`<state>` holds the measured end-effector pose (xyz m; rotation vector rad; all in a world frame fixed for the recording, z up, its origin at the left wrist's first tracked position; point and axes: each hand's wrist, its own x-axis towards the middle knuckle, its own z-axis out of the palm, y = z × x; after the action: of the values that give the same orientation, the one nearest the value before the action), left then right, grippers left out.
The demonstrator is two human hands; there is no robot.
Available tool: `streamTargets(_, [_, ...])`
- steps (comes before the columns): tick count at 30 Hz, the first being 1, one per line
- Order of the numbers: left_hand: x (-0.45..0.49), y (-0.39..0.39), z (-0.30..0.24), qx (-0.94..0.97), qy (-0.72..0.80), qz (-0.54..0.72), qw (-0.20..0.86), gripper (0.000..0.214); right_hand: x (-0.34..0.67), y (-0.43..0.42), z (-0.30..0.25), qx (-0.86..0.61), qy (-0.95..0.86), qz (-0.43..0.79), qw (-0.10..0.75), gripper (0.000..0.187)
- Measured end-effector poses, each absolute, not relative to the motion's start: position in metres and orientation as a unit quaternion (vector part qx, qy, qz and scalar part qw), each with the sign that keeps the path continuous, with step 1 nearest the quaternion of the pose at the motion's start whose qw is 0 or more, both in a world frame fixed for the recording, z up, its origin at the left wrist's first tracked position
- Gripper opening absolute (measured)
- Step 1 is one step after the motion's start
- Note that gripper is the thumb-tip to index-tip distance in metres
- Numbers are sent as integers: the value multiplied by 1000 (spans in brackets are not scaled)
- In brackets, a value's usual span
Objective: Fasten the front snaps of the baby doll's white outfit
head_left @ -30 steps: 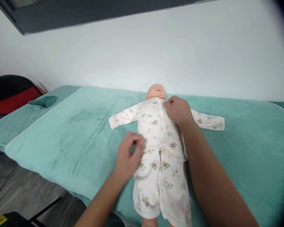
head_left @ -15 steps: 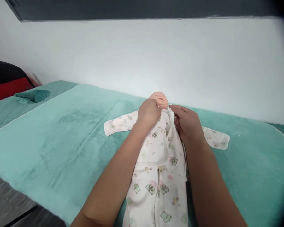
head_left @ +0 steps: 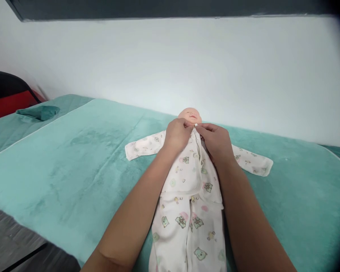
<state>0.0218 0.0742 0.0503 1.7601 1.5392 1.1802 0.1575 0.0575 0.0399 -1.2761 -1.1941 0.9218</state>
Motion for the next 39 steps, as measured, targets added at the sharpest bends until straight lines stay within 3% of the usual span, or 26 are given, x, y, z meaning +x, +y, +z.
streamTargets(9, [18, 72, 50, 561, 467, 509, 456, 12, 161, 57, 34, -516, -500, 405, 565, 31])
streamTargets(16, [17, 75, 48, 595, 481, 499, 408, 7, 162, 54, 38, -518, -541, 376, 546, 31])
streamTargets(27, [17, 70, 53, 615, 512, 470, 373, 34, 158, 48, 49, -542, -634, 300, 463, 23])
streamTargets(34, [20, 70, 54, 595, 530, 470, 380, 41, 167, 50, 46, -479, -616, 418, 466, 32])
streamTargets(39, [20, 70, 55, 562, 516, 481, 432, 39, 166, 52, 44, -495, -573, 424, 497, 21])
